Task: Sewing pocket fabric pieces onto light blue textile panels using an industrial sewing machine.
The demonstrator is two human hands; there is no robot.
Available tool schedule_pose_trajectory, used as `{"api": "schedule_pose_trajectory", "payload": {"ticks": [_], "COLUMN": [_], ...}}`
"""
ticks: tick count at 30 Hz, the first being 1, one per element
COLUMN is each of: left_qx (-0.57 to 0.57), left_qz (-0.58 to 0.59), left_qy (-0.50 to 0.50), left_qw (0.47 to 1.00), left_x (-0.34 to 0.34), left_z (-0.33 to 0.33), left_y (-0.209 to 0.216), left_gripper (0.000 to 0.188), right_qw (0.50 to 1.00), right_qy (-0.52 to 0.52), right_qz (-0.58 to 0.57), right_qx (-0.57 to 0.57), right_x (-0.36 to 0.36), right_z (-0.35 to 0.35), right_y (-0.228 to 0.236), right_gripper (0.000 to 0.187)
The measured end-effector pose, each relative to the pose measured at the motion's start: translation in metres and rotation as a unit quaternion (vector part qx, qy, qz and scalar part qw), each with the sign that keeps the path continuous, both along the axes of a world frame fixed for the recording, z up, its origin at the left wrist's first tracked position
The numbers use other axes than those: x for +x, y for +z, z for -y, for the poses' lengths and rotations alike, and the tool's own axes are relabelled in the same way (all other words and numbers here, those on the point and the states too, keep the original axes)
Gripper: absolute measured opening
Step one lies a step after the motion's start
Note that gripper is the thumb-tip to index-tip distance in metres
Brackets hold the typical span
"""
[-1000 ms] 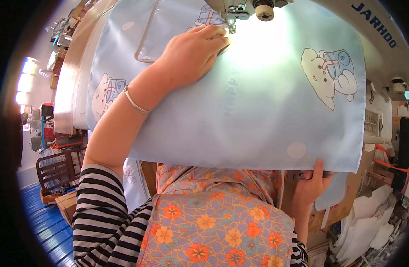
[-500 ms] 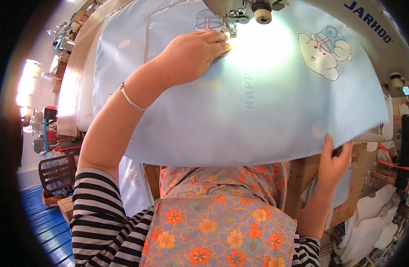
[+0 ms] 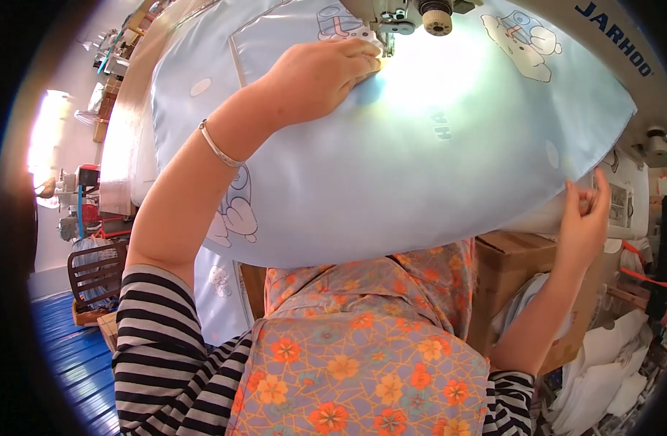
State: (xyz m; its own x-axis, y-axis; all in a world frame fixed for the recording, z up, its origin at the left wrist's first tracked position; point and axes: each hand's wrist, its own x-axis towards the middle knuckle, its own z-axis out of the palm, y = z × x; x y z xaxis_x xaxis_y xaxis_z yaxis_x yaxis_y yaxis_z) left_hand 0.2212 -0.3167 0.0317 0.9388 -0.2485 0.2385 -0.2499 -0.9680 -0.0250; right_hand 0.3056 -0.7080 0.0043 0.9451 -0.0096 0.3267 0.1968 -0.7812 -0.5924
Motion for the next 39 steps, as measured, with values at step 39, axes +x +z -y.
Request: {"api": "schedule_pose_trajectory", "payload": {"ticks": [39], "left_qx": [-0.016], "left_qz": [0.033], "left_qy": [0.037], "left_qw": [0.999], "left_x": [-0.008], "left_z": [0.014], "left_y": [-0.006], "left_gripper": [0.029], "right_qw": [0.955], "right_qy": [0.179], "right_qz": [-0.211], "right_qx": [0.109], "right_x": [0.008], "right_z": [-0.016], "right_y": [0.042], "right_gripper": [0.02]}}
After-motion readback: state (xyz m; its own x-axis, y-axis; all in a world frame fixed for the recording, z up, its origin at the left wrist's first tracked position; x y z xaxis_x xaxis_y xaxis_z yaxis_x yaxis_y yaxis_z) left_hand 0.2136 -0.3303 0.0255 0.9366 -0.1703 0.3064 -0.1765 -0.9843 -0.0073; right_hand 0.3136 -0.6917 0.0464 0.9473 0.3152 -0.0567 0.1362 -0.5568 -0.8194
